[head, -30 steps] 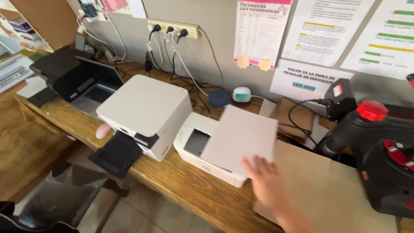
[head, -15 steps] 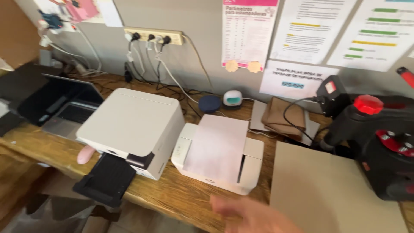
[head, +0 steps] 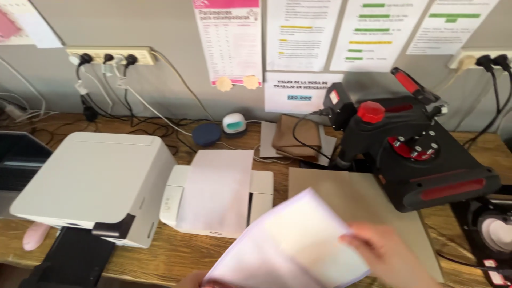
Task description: Cutting a printed design, taping it to a fabric item, and applying heat with a press machine
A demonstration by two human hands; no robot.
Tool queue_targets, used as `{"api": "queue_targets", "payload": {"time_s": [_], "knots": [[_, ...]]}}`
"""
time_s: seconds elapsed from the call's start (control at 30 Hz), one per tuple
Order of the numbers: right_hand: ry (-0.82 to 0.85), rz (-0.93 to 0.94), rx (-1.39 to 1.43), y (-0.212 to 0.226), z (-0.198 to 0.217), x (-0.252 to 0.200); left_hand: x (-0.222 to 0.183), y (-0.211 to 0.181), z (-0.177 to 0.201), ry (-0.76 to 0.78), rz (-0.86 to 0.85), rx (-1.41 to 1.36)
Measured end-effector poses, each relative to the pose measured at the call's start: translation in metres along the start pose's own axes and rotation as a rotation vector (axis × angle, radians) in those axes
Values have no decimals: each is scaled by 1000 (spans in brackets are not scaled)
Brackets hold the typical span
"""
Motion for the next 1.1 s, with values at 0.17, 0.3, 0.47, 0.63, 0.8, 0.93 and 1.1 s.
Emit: {"api": "queue_targets", "payload": {"time_s": [0.17, 0.3, 0.47, 0.63, 0.8, 0.93, 1.1], "knots": [[-358, -447, 369, -121, 22, -26, 43, -23, -17, -3, 8, -45], [-535, -766, 733, -212, -13, -39, 46, -116, -67, 592, -723, -45], [-612, -822, 821, -318, -45, -57, 110, -137, -103, 352, -404, -240], [-435, -910, 536, -285, -25, -64, 145, -123, -93, -19, -278, -264], [-251, -825, 248, -299, -23, -71, 146, -115, -80, -254, -240, -197], [-108, -810, 0, -326, -35, -74, 145, -113, -70, -390, -206, -142], [-42, -810, -234, -353, -38, -87, 153, -88, -37, -603, -216, 301]]}}
Point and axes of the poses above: each hand's wrist, its own x-axis towards the middle knuckle, its own z-axis out of the back of the hand, y = z × x, the point moved 6 cm from there along x, towards the middle knuckle, and after that the axes turned 10 degrees about z, right-handed, at the moved point
